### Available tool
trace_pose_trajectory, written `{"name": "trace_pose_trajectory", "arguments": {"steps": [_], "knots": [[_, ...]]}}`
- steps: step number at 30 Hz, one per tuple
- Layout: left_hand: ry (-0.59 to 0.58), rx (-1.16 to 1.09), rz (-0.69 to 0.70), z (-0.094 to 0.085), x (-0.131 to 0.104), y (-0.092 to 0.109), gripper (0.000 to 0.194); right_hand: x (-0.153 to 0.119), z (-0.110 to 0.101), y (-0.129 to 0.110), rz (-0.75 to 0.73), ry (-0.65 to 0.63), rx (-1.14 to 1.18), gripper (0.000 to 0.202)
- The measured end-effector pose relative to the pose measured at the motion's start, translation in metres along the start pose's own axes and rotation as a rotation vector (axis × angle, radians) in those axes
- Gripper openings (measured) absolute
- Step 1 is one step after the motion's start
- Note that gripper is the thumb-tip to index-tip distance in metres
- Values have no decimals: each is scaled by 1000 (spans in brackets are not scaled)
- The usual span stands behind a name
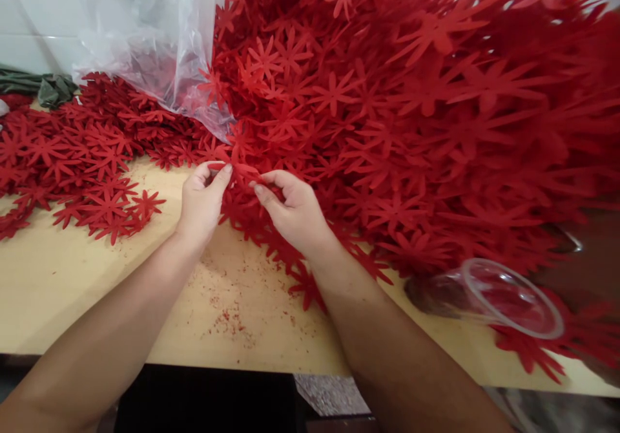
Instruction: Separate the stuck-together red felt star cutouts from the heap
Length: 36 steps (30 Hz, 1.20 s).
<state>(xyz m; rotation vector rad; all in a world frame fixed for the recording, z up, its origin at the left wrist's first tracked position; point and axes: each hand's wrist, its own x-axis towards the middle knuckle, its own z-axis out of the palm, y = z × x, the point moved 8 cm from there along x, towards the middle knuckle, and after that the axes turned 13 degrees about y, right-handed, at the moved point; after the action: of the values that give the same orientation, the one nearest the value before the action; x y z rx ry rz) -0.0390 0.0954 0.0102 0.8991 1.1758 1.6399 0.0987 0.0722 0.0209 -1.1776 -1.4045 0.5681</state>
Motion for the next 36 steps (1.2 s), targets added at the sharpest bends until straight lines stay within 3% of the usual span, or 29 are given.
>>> {"name": "trace_pose_trajectory", "arguments": {"steps": [4,7,11,13,18,21,24,28,31,36], "knots": [[-46,65,7,3,0,0,9,2,-19,-13,-205,178,-229,41],[-124,175,65,10,-7,0,8,-1,-17,-22,-288,192,-276,45],[-175,262,144,14,-12,-1,5,-1,-8,-15,-183,101,-175,16],[-186,267,151,15,-12,-2,7,2,-10,-10,-114,117,-130,10],[-129,153,110,11,-8,1,5,5,-19,-3,-33,191,-57,16],[-201,114,50,16,-10,-2,4,4,-15,0,-36,156,-72,24],[-254,145,55,19,-11,-3,2,4,-13,-2,-114,160,-135,23],[-213,173,76,16,-8,-5,8,3,-14,-9,-240,173,-167,15],[-222,170,92,17,-9,-5,10,4,-12,-5,-184,135,-150,9],[-215,132,98,18,-12,-6,18,6,-23,-2,-121,239,-102,12]]}}
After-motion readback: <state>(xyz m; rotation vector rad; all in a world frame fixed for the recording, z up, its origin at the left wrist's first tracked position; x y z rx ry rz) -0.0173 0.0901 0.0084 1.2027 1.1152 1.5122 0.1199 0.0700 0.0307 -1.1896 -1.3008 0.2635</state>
